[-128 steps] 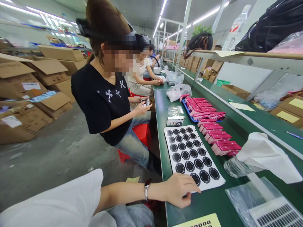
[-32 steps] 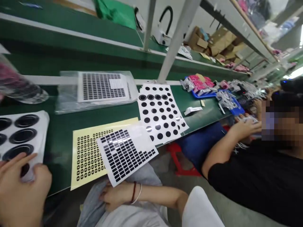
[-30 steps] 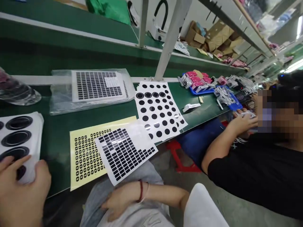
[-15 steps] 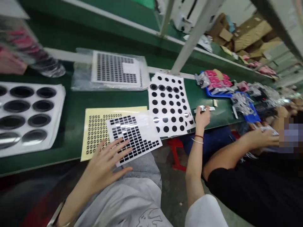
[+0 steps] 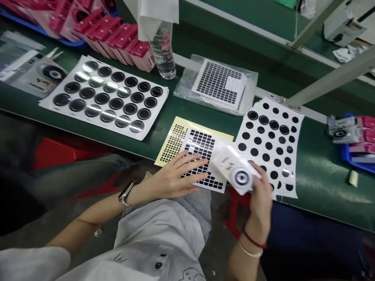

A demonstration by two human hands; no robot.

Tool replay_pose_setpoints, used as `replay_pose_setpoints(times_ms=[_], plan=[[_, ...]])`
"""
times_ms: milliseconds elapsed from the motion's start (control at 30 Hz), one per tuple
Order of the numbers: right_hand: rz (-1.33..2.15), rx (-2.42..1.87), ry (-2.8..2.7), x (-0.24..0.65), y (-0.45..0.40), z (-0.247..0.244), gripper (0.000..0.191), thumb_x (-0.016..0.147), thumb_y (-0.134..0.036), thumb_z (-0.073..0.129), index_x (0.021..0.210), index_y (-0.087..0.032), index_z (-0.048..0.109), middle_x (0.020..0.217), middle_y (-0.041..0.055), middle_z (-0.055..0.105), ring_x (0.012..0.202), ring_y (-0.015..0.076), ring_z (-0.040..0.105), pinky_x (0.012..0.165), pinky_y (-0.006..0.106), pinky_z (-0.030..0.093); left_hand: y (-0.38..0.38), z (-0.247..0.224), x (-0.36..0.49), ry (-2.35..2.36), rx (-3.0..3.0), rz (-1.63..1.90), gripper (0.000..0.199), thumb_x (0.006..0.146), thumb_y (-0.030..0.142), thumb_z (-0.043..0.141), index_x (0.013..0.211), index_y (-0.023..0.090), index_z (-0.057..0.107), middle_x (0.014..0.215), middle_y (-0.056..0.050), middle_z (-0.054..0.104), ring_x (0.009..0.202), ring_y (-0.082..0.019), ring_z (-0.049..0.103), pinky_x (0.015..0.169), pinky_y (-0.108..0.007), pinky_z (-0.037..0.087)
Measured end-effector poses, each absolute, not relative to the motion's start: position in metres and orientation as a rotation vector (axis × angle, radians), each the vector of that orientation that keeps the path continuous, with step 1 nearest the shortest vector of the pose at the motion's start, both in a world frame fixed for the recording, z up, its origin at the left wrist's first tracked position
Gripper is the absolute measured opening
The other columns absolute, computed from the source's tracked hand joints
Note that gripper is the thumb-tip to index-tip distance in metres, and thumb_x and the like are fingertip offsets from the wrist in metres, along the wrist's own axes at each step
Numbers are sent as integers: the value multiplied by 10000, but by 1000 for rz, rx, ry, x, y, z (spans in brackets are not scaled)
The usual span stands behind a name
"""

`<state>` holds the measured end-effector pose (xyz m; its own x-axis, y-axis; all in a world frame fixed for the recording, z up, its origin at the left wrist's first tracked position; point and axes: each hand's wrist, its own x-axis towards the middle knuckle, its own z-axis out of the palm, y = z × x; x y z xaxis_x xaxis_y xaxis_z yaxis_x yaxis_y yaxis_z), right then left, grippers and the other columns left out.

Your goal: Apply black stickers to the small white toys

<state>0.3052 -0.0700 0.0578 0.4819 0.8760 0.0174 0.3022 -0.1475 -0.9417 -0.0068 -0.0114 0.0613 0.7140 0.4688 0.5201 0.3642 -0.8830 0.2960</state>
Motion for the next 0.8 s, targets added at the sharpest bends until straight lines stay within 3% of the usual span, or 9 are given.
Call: replay_pose_setpoints(times_ms=[100,200,300,467,567,633,733,800], plan=[[1082,-1585,-1164,262,-54,55,366,948,-535,639,1133,-253,782,1211,80,751,1122,303,691,964,430,554,-1,45,4,781,2670,904,786,985,518,749,1600,166,408,1629,-219,512,1552,-395,461,1282,-621,404],[1172,-1577,-1373,238,-43,56,395,1034,-555,547,1209,-268,755,1162,67,753,973,249,700,815,360,562,9,25,5,803,2523,874,885,935,523,809,1618,163,376,1487,-211,631,1385,-369,625,1209,-595,500],[862,-1701,-1541,236,-40,59,385,1079,-507,486,1246,-255,724,1196,88,726,825,204,661,686,337,521,12,13,0,778,2415,961,885,942,531,798,1628,175,368,1419,-183,670,1313,-333,670,1180,-552,543],[249,-2004,-1450,275,-39,60,351,1032,-465,524,1184,-213,716,1201,139,707,837,225,651,624,354,510,11,7,-6,822,2409,963,796,966,568,754,1584,180,435,1412,-171,673,1309,-336,668,1229,-608,486],[174,-2151,-1410,305,-34,59,390,1014,-490,510,1180,-205,718,1244,170,705,934,273,691,736,432,582,13,4,-6,829,2443,946,747,970,552,756,1543,162,477,1387,-177,680,1291,-345,669,1217,-611,490],[175,-2174,-1430,318,-28,58,452,1022,-531,502,1277,-214,699,1377,190,672,1192,338,672,945,524,594,14,2,-6,811,2467,941,715,977,533,751,1526,157,491,1377,-177,685,1284,-348,670,1210,-605,495],[257,-2251,-1501,332,-19,59,667,1040,-623,469,1577,-230,517,1732,178,383,1621,398,321,1261,665,362,15,1,-5,800,2498,940,689,998,532,720,1523,149,494,1368,-181,690,1265,-358,674,1184,-611,511],[402,-2340,-1550,340,-14,61,769,1044,-663,447,1683,-241,381,1824,132,168,1693,396,128,1327,698,208,16,0,-5,815,2502,936,676,1011,539,695,1522,144,496,1364,-185,693,1252,-365,676,1161,-620,524]])
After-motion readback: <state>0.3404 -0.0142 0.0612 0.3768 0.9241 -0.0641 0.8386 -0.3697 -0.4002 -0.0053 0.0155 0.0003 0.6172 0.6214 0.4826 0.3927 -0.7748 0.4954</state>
